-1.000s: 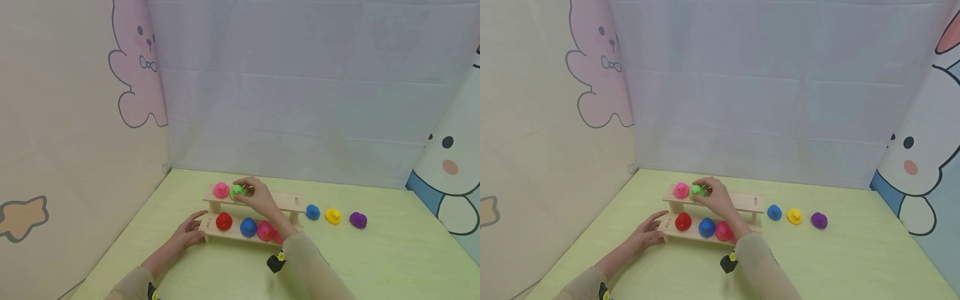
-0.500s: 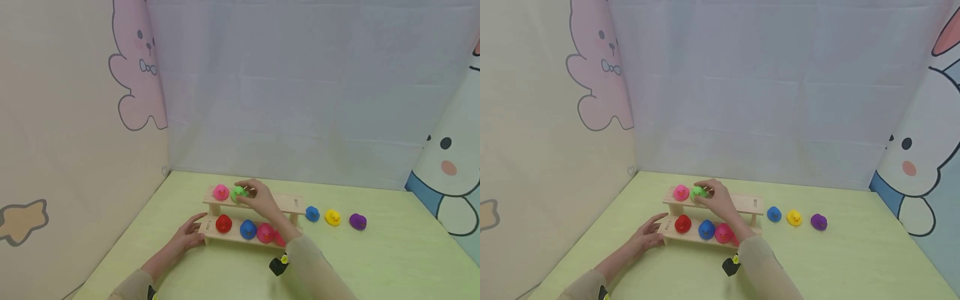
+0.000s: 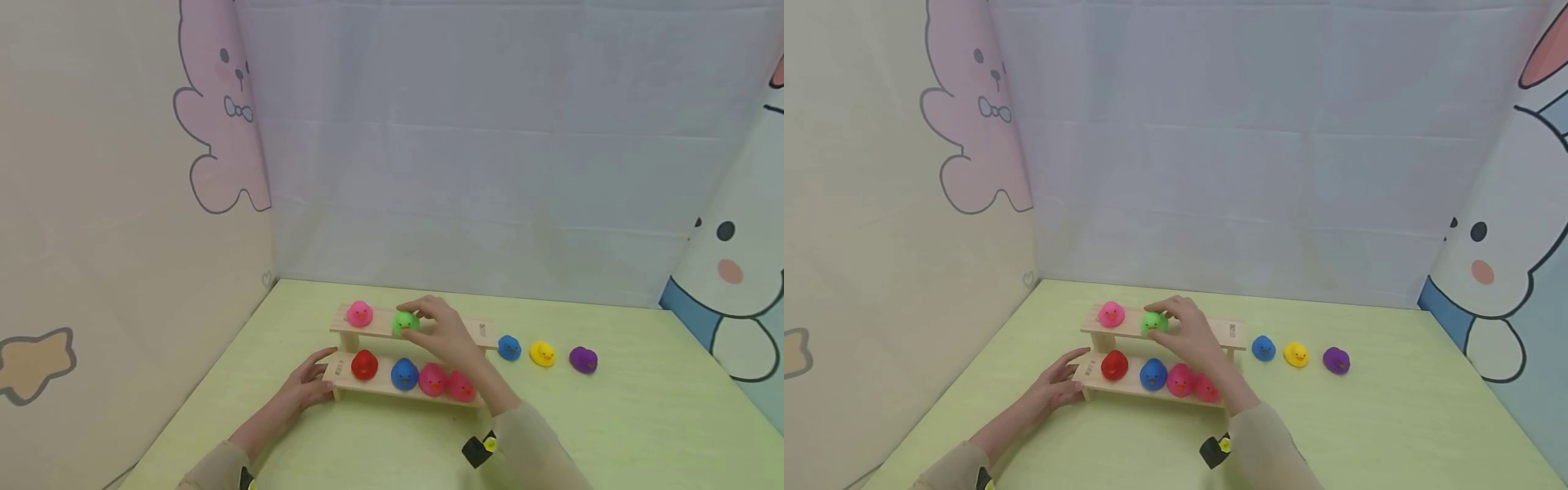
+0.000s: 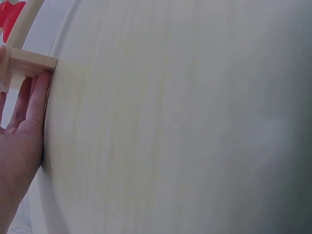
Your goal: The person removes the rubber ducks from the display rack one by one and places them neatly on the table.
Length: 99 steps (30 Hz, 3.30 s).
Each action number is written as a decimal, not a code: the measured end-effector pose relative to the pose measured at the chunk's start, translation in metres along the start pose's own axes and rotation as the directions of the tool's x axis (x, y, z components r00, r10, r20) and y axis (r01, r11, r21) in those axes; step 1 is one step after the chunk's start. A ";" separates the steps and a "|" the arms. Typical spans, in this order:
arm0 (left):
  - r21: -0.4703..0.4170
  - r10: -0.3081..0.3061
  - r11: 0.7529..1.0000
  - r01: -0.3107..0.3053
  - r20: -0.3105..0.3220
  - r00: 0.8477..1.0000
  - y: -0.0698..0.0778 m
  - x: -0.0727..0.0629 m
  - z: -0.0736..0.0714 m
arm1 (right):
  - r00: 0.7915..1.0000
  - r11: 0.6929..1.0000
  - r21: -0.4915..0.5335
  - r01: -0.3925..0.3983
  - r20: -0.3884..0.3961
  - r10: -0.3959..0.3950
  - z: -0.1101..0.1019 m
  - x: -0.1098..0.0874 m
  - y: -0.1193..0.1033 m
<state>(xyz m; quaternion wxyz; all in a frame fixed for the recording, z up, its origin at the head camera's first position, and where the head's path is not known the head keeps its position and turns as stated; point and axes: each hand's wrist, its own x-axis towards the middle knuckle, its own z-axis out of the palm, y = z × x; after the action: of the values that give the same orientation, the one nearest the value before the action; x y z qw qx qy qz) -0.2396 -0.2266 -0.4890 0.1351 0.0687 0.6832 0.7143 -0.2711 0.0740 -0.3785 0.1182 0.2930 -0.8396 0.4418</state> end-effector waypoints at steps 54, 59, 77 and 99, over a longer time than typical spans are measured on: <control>0.017 -0.017 1.000 0.017 -0.020 1.000 0.001 0.000 0.001 | 0.996 0.927 -0.375 -0.019 -0.090 -0.016 -0.108 -0.127 0.049; 0.025 -0.009 1.000 0.009 -0.003 1.000 0.002 0.000 0.001 | 0.994 0.918 -0.386 -0.095 -0.080 0.069 -0.105 -0.130 0.064; 0.022 -0.032 0.999 0.033 -0.032 0.999 0.002 0.000 0.002 | 0.955 0.893 -0.352 -0.280 -0.008 0.297 -0.095 -0.134 0.094; 0.009 -0.033 0.999 0.033 -0.026 0.999 0.001 0.001 0.001 | 0.950 0.889 -0.356 -0.287 0.012 0.311 -0.091 -0.136 0.093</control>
<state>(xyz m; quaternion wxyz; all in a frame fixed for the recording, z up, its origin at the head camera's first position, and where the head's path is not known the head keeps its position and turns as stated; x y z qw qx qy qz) -0.2407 -0.2252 -0.4878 0.1378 0.0488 0.6893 0.7096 -0.2236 0.2412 -0.4503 0.0702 0.1494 -0.9433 0.2878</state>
